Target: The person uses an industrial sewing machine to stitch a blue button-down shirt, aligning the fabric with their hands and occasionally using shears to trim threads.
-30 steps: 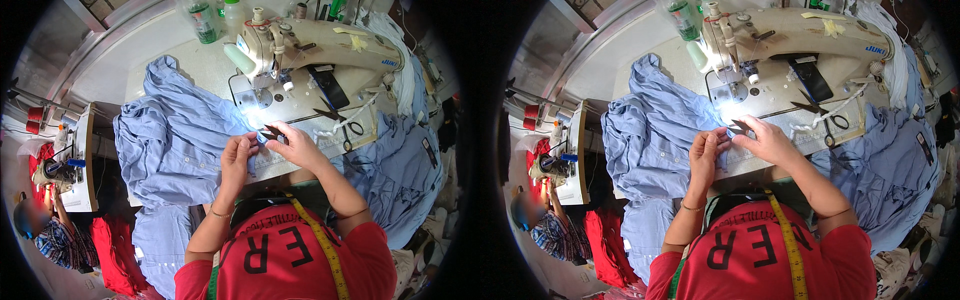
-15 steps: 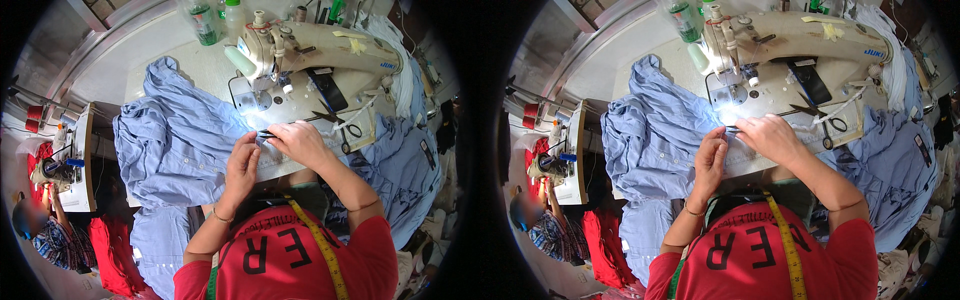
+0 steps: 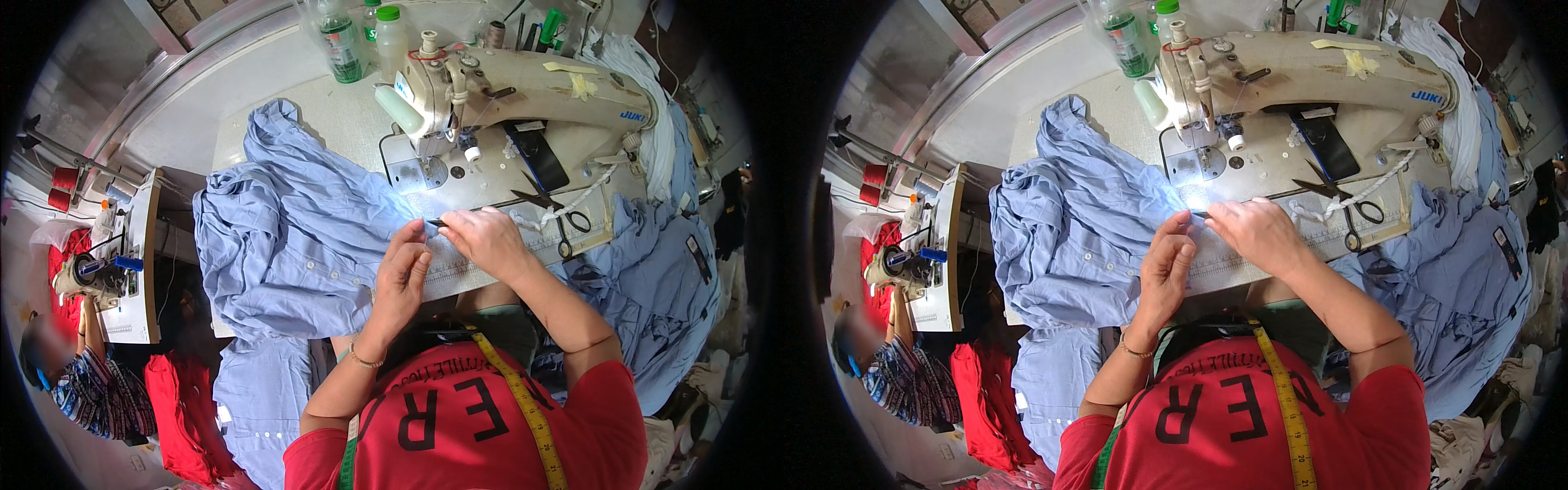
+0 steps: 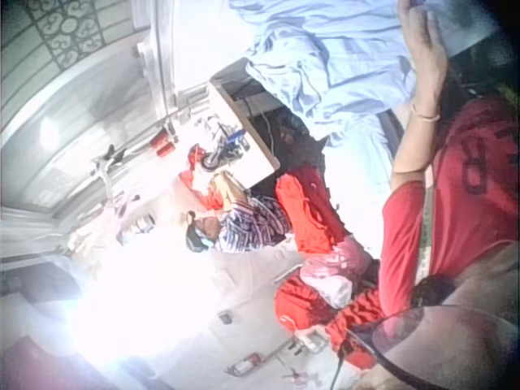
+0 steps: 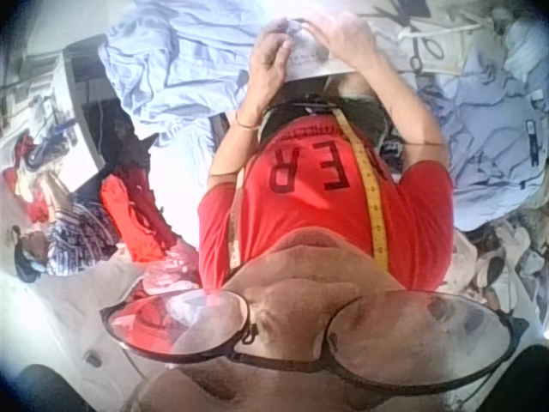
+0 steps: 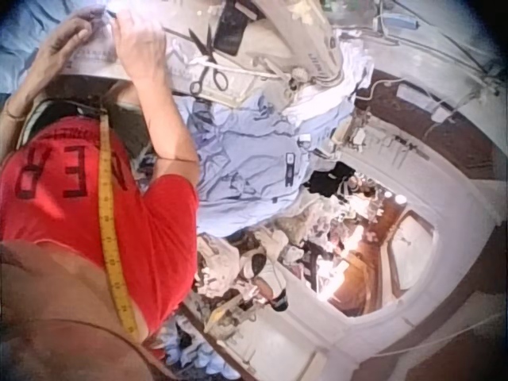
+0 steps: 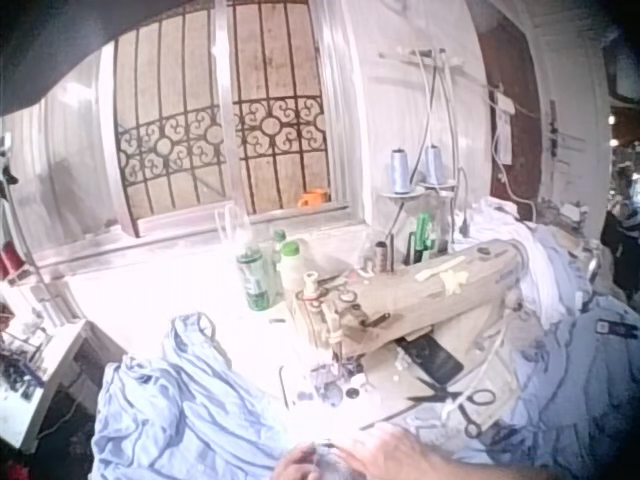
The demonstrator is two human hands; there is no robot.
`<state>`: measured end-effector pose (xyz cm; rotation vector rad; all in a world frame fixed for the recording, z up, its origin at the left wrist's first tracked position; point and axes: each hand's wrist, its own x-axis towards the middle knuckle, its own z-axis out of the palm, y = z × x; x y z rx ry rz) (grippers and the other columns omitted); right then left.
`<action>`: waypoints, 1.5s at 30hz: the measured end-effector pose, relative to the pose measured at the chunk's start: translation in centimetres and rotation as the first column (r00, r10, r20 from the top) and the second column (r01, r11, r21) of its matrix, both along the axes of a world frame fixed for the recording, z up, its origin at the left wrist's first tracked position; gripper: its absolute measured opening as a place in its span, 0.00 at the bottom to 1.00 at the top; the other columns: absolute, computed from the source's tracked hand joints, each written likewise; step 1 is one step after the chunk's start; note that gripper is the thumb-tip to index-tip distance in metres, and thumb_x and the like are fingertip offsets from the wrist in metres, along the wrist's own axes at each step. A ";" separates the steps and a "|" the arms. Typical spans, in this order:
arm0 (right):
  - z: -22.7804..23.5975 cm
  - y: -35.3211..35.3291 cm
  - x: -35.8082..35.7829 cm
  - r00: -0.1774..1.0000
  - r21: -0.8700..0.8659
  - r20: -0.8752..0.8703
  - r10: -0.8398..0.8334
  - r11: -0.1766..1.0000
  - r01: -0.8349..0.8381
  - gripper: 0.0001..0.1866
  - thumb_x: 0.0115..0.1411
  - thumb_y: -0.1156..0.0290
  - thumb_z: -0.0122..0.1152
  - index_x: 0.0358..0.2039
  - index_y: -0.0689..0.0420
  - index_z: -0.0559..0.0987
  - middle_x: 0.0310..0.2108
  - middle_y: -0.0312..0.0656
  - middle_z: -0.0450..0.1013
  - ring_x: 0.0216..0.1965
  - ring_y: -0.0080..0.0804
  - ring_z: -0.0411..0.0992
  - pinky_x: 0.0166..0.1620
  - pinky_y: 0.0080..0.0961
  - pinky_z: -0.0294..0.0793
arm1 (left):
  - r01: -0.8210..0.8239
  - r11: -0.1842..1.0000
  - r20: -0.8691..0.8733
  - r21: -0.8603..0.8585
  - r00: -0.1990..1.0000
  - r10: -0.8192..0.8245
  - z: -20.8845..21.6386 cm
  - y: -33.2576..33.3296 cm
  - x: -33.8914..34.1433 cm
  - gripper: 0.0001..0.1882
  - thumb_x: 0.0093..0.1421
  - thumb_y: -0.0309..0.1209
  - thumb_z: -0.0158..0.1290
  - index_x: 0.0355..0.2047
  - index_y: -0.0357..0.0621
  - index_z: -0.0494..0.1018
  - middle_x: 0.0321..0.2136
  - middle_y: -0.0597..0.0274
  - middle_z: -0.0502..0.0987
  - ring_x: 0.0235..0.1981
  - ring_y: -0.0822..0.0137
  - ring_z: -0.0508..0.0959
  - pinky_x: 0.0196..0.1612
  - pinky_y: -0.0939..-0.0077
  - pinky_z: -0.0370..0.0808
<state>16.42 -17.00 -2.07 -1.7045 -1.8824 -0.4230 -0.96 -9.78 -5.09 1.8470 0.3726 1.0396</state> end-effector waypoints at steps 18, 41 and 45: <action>-0.5 -0.7 1.2 0.807 -0.273 -0.530 -0.261 0.953 0.129 0.20 0.56 0.60 0.64 0.46 0.53 0.73 0.29 0.46 0.75 0.32 0.45 0.75 0.36 0.36 0.73 | 0.051 0.740 -0.383 0.671 0.878 0.287 2.6 -0.5 -4.7 0.14 0.48 0.20 0.52 0.37 0.43 0.76 0.32 0.57 0.74 0.32 0.55 0.75 0.37 0.61 0.73; -2.3 2.9 -2.7 0.921 -0.202 -0.388 0.042 0.971 -0.130 0.19 0.53 0.66 0.64 0.46 0.55 0.73 0.38 0.46 0.74 0.38 0.48 0.74 0.40 0.39 0.74 | -0.074 0.946 -0.350 0.316 0.917 0.189 0.8 3.8 -6.3 0.06 0.55 0.20 0.57 0.33 0.35 0.73 0.30 0.58 0.78 0.32 0.60 0.78 0.38 0.72 0.73; -2.3 2.6 -2.4 0.922 -0.212 -0.386 0.028 0.970 -0.118 0.20 0.54 0.66 0.64 0.46 0.55 0.73 0.38 0.46 0.74 0.39 0.47 0.74 0.41 0.39 0.74 | 0.152 0.988 -0.475 -0.006 0.869 -0.136 1.9 0.9 -7.9 0.05 0.56 0.21 0.57 0.34 0.37 0.73 0.29 0.58 0.77 0.31 0.60 0.77 0.36 0.71 0.73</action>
